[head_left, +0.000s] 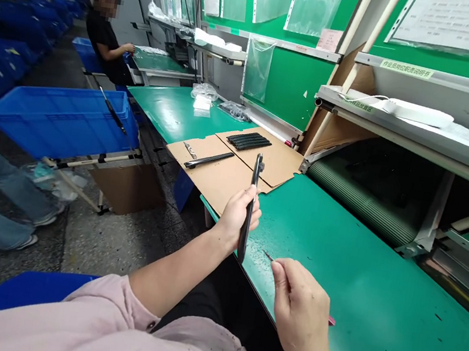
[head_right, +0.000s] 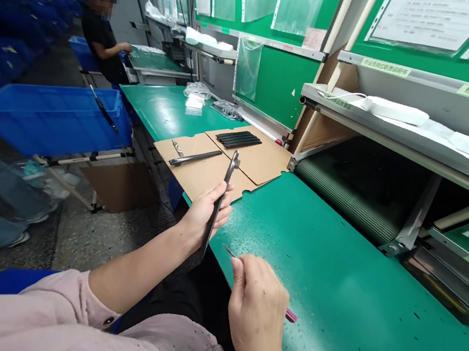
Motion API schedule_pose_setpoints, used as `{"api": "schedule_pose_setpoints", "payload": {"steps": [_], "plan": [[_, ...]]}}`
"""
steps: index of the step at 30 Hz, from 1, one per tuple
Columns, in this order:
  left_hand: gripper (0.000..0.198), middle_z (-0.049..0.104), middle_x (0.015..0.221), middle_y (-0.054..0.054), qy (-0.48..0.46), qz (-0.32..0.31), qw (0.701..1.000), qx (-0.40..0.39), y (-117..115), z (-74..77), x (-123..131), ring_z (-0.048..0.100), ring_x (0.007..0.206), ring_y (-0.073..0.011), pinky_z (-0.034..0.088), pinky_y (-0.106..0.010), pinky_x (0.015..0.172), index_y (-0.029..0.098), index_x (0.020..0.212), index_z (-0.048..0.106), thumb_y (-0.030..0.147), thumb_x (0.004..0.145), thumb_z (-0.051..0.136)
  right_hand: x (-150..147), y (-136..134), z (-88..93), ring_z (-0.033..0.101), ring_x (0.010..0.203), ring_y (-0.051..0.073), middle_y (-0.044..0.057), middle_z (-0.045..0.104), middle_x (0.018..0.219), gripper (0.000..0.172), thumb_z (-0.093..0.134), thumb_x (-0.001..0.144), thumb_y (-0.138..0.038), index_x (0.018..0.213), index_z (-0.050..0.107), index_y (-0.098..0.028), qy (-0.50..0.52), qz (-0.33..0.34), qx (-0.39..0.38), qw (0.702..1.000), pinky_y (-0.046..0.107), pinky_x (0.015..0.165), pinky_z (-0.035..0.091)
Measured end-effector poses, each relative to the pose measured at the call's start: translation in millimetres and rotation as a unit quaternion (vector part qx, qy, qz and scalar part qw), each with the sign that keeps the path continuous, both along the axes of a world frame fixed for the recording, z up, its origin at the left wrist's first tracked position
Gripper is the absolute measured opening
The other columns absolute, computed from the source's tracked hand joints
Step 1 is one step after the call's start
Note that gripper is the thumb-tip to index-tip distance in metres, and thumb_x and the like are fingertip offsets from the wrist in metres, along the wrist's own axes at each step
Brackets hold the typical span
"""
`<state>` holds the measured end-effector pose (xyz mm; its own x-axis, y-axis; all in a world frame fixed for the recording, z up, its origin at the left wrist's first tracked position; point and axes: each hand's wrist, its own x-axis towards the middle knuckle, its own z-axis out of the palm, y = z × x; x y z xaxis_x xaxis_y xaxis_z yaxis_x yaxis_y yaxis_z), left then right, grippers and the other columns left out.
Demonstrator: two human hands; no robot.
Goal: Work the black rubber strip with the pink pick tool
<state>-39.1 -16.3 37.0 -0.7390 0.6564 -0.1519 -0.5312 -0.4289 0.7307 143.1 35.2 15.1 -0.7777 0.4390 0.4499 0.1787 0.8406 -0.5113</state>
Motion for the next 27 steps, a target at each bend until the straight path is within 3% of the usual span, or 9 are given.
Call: {"api": "schedule_pose_setpoints", "payload": {"steps": [4, 9, 19, 27], "plan": [[0.03, 0.03, 0.051, 0.011, -0.08, -0.025, 0.996, -0.024, 1.6, -10.3, -3.7, 0.021, 0.033, -0.0031, 0.014, -0.016, 0.03, 0.017, 0.087, 0.053, 0.045, 0.089, 0.061, -8.8, -6.6, -10.6, 0.051, 0.065, 0.016, -0.001, 0.057, 0.073, 0.039, 0.043, 0.101, -0.053, 0.082, 0.056, -0.021, 0.006, 0.001, 0.087, 0.996, 0.031, 0.059, 0.028], [0.028, 0.03, 0.051, 0.01, -0.119, -0.056, 0.991, -0.03, 0.9, -12.1, -3.4, 0.02, 0.032, -0.0026, 0.015, -0.016, 0.03, 0.016, 0.085, 0.051, 0.042, 0.095, 0.053, -21.5, -9.6, -4.9, 0.05, 0.065, 0.019, 0.002, 0.056, 0.072, 0.052, 0.037, 0.096, -0.067, 0.08, 0.054, -0.02, -0.005, -0.017, 0.149, 0.989, 0.033, 0.059, 0.027], [0.025, 0.029, 0.05, 0.01, -0.095, -0.066, 0.993, -0.006, -1.2, -7.9, 2.1, 0.019, 0.032, -0.0029, 0.014, -0.015, 0.029, 0.016, 0.089, 0.055, 0.041, 0.094, 0.055, -27.6, -5.1, 1.5, 0.047, 0.069, 0.02, 0.001, 0.053, 0.074, 0.06, 0.037, 0.087, -0.078, 0.081, 0.052, -0.021, -0.055, 0.015, 0.153, 0.987, 0.033, 0.061, 0.027], [0.026, 0.026, 0.05, 0.011, -0.117, -0.077, 0.99, 0.003, 1.0, -9.7, 2.6, 0.019, 0.032, -0.0029, 0.014, -0.015, 0.028, 0.016, 0.09, 0.056, 0.041, 0.094, 0.055, -25.8, -8.3, -0.7, 0.045, 0.062, 0.017, 0.0, 0.051, 0.064, 0.058, 0.038, 0.092, -0.072, 0.069, 0.049, -0.021, -0.03, 0.017, 0.177, 0.984, 0.033, 0.06, 0.023]]}}
